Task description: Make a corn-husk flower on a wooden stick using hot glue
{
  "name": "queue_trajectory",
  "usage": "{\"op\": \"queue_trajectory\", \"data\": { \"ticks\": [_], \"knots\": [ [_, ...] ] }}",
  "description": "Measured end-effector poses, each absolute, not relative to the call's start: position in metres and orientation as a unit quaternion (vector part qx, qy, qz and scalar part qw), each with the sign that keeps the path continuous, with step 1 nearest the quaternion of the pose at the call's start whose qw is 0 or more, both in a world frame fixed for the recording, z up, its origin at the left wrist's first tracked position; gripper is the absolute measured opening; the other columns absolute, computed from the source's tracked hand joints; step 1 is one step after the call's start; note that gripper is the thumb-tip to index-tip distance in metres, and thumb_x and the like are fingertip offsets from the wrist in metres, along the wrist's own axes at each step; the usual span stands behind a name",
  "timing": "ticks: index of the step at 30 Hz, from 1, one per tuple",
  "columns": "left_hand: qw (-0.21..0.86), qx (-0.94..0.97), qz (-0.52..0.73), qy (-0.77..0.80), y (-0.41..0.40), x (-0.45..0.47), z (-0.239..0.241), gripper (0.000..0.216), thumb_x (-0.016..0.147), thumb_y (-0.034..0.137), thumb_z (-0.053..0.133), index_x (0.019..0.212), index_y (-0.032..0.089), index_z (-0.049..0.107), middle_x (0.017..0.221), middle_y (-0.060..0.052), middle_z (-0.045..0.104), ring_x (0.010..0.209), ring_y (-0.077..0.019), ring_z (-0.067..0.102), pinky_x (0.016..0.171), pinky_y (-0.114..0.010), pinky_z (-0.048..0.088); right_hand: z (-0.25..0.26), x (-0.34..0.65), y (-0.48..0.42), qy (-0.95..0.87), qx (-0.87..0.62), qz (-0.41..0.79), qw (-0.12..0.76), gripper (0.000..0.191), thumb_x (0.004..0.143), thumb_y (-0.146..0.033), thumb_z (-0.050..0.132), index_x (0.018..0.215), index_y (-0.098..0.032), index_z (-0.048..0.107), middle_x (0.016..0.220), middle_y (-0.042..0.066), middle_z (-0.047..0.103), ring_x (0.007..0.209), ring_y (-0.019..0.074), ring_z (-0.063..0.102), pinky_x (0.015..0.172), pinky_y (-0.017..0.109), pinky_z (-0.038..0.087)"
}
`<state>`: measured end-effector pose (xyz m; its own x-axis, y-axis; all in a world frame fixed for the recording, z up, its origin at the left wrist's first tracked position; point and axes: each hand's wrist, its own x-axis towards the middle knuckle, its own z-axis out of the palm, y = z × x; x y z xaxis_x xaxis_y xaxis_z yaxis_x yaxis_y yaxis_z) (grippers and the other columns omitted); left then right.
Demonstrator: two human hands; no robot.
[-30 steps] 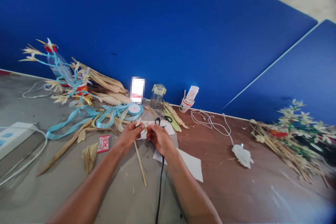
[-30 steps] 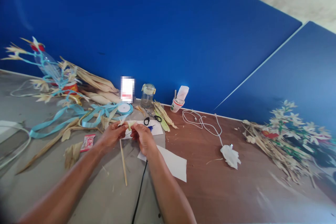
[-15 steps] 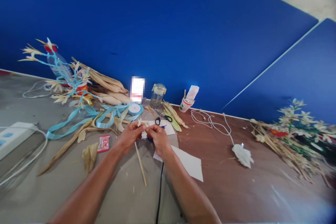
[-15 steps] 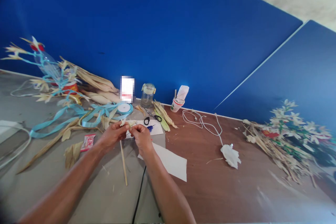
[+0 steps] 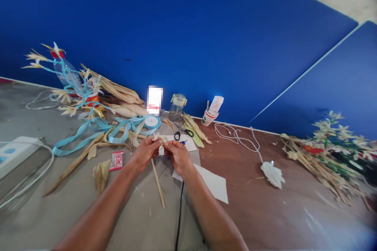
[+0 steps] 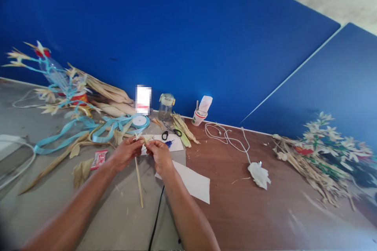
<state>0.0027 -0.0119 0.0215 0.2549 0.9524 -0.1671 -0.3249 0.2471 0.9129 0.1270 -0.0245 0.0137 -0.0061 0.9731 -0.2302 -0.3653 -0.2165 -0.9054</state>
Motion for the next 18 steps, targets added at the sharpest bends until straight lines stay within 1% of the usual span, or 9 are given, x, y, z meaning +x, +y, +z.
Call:
{"op": "queue_trajectory", "data": {
  "ticks": [3, 5, 8, 9, 11, 13, 15, 18],
  "knots": [
    [0.678, 0.396, 0.473, 0.399, -0.010, 0.002, 0.017, 0.031, 0.063, 0.038, 0.073, 0.067, 0.016, 0.051, 0.049, 0.009, 0.034, 0.042, -0.0039, 0.027, 0.044, -0.020, 0.021, 0.015, 0.131, -0.023, -0.347, -0.485, 0.610, 0.522, 0.018, 0.057, -0.031, 0.069, 0.059, -0.017, 0.060, 0.049, -0.005, 0.052, 0.049, 0.0087, 0.042, 0.054, 0.024, 0.031],
    [0.669, 0.399, 0.481, 0.403, -0.008, 0.002, 0.014, 0.030, 0.064, 0.038, 0.071, 0.067, 0.016, 0.050, 0.049, 0.010, 0.032, 0.042, -0.0037, 0.025, 0.043, -0.020, 0.020, 0.017, 0.139, -0.022, -0.381, -0.517, 0.572, 0.511, 0.018, 0.060, -0.033, 0.067, 0.062, -0.017, 0.060, 0.049, -0.005, 0.051, 0.049, 0.0091, 0.042, 0.053, 0.024, 0.032],
    [0.645, 0.415, 0.494, 0.410, -0.005, 0.002, 0.010, 0.029, 0.065, 0.038, 0.069, 0.066, 0.016, 0.050, 0.049, 0.010, 0.030, 0.042, -0.0040, 0.024, 0.043, -0.020, 0.020, 0.023, 0.155, -0.021, -0.493, -0.589, 0.438, 0.467, 0.020, 0.070, -0.035, 0.058, 0.065, -0.016, 0.060, 0.055, -0.003, 0.053, 0.055, 0.0109, 0.047, 0.057, 0.024, 0.036],
    [0.635, 0.421, 0.496, 0.416, -0.005, 0.002, 0.009, 0.028, 0.065, 0.038, 0.069, 0.066, 0.016, 0.050, 0.048, 0.010, 0.031, 0.042, -0.0042, 0.024, 0.043, -0.020, 0.020, 0.025, 0.161, -0.022, -0.541, -0.614, 0.379, 0.432, 0.020, 0.073, -0.035, 0.056, 0.068, -0.016, 0.061, 0.062, -0.001, 0.057, 0.060, 0.0121, 0.051, 0.061, 0.024, 0.038],
    [0.618, 0.432, 0.499, 0.428, -0.004, 0.002, 0.006, 0.027, 0.065, 0.037, 0.068, 0.065, 0.016, 0.051, 0.048, 0.009, 0.033, 0.043, -0.0046, 0.027, 0.043, -0.020, 0.022, 0.027, 0.169, -0.027, -0.611, -0.660, 0.272, 0.343, 0.023, 0.075, -0.035, 0.056, 0.085, -0.016, 0.064, 0.080, 0.004, 0.062, 0.072, 0.0152, 0.056, 0.069, 0.027, 0.041],
    [0.610, 0.429, 0.500, 0.440, -0.002, 0.002, 0.004, 0.026, 0.064, 0.036, 0.068, 0.065, 0.016, 0.051, 0.048, 0.009, 0.034, 0.043, -0.0049, 0.027, 0.043, -0.020, 0.022, 0.026, 0.174, -0.036, -0.647, -0.695, 0.198, 0.243, 0.039, 0.074, -0.037, 0.059, 0.106, -0.016, 0.060, 0.097, 0.009, 0.062, 0.085, 0.0200, 0.058, 0.076, 0.030, 0.042],
    [0.607, 0.419, 0.503, 0.450, -0.001, 0.001, 0.002, 0.025, 0.063, 0.035, 0.067, 0.065, 0.016, 0.051, 0.048, 0.009, 0.033, 0.042, -0.0049, 0.027, 0.042, -0.020, 0.021, 0.022, 0.174, -0.046, -0.666, -0.711, 0.157, 0.161, 0.054, 0.074, -0.041, 0.061, 0.120, -0.015, 0.052, 0.108, 0.014, 0.058, 0.095, 0.0258, 0.058, 0.079, 0.034, 0.042],
    [0.603, 0.419, 0.505, 0.454, -0.001, 0.001, 0.001, 0.024, 0.064, 0.035, 0.065, 0.066, 0.016, 0.051, 0.048, 0.009, 0.032, 0.042, -0.0050, 0.027, 0.042, -0.020, 0.020, 0.016, 0.171, -0.055, -0.671, -0.723, 0.130, 0.099, 0.066, 0.073, -0.043, 0.062, 0.129, -0.015, 0.043, 0.114, 0.016, 0.055, 0.103, 0.0299, 0.055, 0.081, 0.037, 0.042]
  ]
}}
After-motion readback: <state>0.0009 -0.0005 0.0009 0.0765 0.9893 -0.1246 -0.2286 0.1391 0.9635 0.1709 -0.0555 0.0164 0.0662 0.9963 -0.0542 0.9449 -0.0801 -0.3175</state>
